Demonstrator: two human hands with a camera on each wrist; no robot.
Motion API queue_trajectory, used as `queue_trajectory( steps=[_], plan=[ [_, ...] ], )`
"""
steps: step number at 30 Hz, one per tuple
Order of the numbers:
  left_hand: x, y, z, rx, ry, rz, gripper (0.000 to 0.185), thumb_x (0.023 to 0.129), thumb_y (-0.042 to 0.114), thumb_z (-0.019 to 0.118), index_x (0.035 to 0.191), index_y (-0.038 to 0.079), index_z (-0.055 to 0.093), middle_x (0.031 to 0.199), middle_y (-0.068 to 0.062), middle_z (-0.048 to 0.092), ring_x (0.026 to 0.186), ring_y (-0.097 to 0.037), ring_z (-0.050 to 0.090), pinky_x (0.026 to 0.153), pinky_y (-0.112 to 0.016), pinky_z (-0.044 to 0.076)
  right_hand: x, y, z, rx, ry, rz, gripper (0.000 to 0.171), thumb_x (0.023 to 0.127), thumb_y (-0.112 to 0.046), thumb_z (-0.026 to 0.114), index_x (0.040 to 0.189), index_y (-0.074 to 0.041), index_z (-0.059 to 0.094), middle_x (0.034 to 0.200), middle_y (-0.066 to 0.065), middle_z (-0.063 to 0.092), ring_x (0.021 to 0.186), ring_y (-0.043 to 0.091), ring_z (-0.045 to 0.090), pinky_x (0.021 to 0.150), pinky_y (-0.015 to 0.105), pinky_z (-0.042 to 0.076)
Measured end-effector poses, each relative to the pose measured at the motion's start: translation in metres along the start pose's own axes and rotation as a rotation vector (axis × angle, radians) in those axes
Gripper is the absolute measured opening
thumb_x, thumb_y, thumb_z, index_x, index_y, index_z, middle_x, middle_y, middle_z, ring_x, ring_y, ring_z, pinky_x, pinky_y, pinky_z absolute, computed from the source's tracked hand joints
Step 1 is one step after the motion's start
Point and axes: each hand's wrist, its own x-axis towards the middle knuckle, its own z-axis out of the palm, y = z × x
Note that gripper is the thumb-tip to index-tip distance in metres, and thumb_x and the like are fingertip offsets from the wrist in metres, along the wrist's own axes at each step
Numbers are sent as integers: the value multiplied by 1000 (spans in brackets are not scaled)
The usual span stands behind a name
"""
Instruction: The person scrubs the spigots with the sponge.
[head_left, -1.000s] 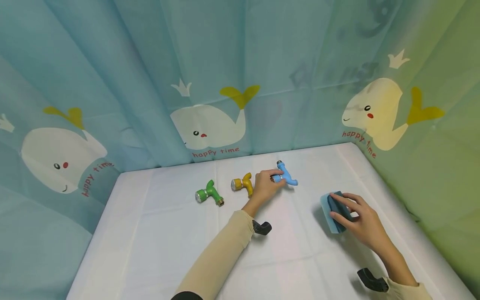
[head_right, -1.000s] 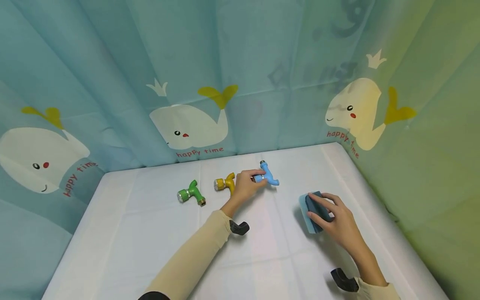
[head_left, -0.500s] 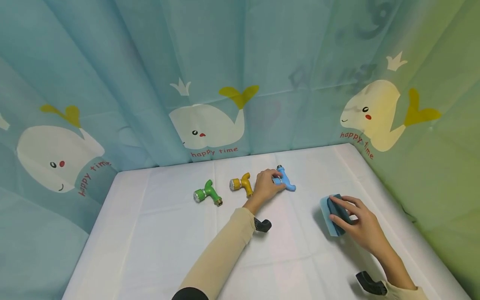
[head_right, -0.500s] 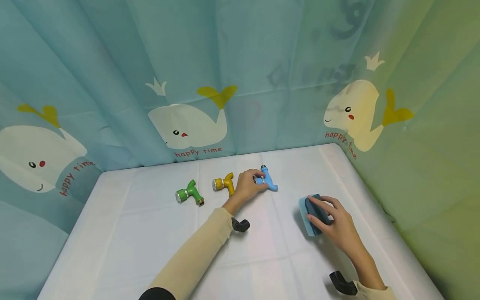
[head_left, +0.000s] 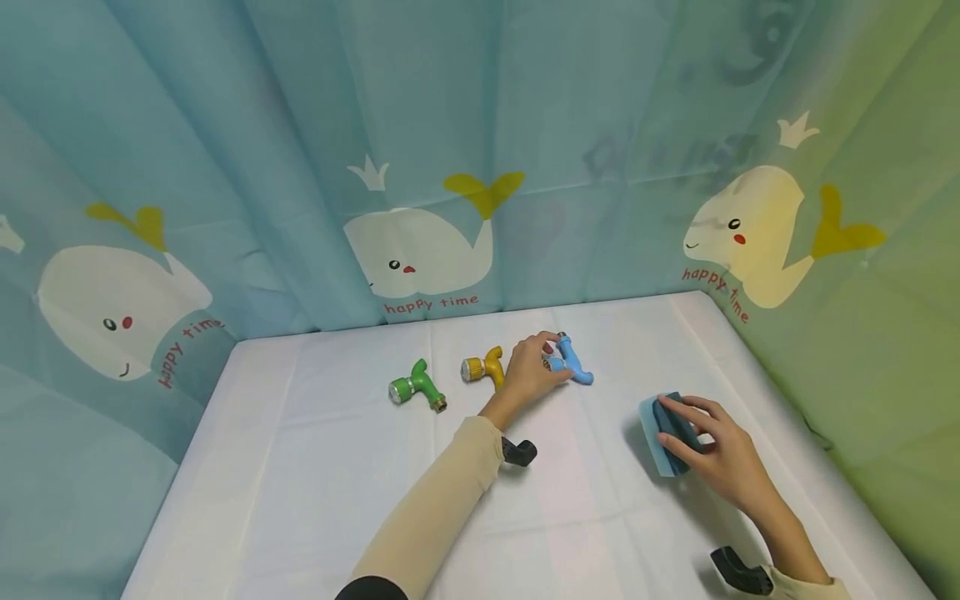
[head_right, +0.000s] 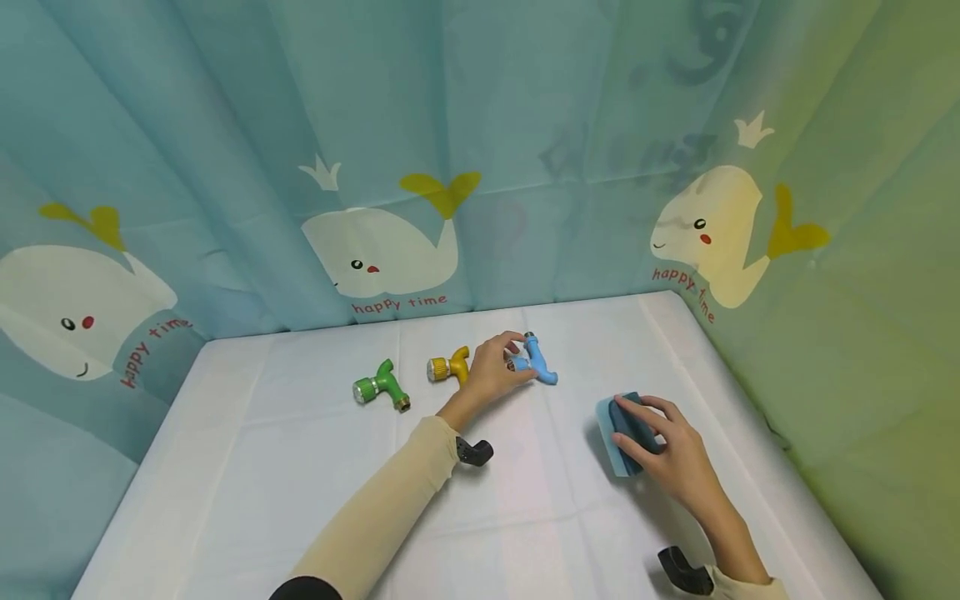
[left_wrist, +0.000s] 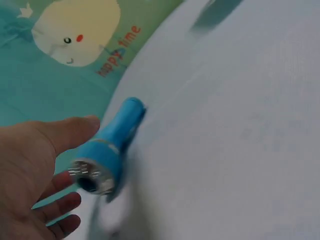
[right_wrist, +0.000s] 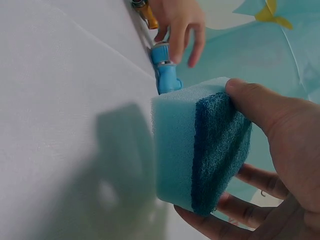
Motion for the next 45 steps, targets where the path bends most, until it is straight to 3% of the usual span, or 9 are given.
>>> queue_trajectory(
  steps=[7, 12, 16, 21, 28, 35, 45],
  plan=[
    [-22, -1, -53, 51, 33, 107, 63, 85, 27, 88, 139, 13, 59, 123, -14, 66, 108, -30, 60, 90, -39, 50, 7, -3, 2, 17, 12, -42, 58, 77, -6, 89, 132, -12, 71, 131, 22, 59, 81, 6, 61, 60, 13, 48],
    [-45, -12, -83, 101, 86, 96, 66, 84, 29, 88, 140, 14, 58, 130, -13, 62, 117, -30, 56, 100, -48, 48, 11, -6, 3, 21, 8, -59, 59, 76, -5, 90, 132, -12, 71, 131, 22, 59, 80, 5, 62, 61, 12, 49],
    [-62, -23, -94, 153, 116, 63, 73, 80, 33, 90, 142, 13, 56, 140, -12, 55, 127, -33, 51, 107, -53, 44, 13, -8, 3, 24, 0, -65, 59, 77, -4, 89, 132, -12, 71, 131, 21, 59, 79, 7, 64, 63, 11, 50],
    [-75, -35, -93, 230, 93, 2, 87, 76, 47, 90, 147, 13, 53, 148, -13, 46, 129, -34, 47, 105, -54, 45, 14, -11, 1, 23, 0, -69, 60, 77, -4, 89, 133, -12, 70, 132, 20, 58, 80, 6, 65, 65, 9, 50],
    [-76, -50, -79, 324, 74, -39, 96, 72, 58, 87, 148, 11, 52, 142, -15, 47, 125, -32, 47, 102, -49, 48, 14, -15, 5, 57, -11, -52, 60, 79, -4, 88, 135, -14, 69, 134, 19, 57, 105, -11, 50, 68, 9, 52],
    [-71, -50, -69, 465, 58, -51, 91, 73, 62, 85, 142, 8, 57, 132, -16, 50, 118, -32, 46, 98, -44, 48, 13, -17, 9, 57, -7, -80, 60, 78, -4, 88, 134, -12, 69, 133, 19, 58, 99, -4, 56, 67, 11, 53],
    [-65, -48, -69, 379, 58, -67, 85, 72, 51, 91, 135, 2, 62, 127, -15, 50, 114, -30, 44, 92, -42, 51, 11, -16, 13, 49, -18, -71, 59, 78, -5, 89, 133, -12, 70, 133, 18, 58, 98, 0, 58, 67, 13, 54]
  ],
)
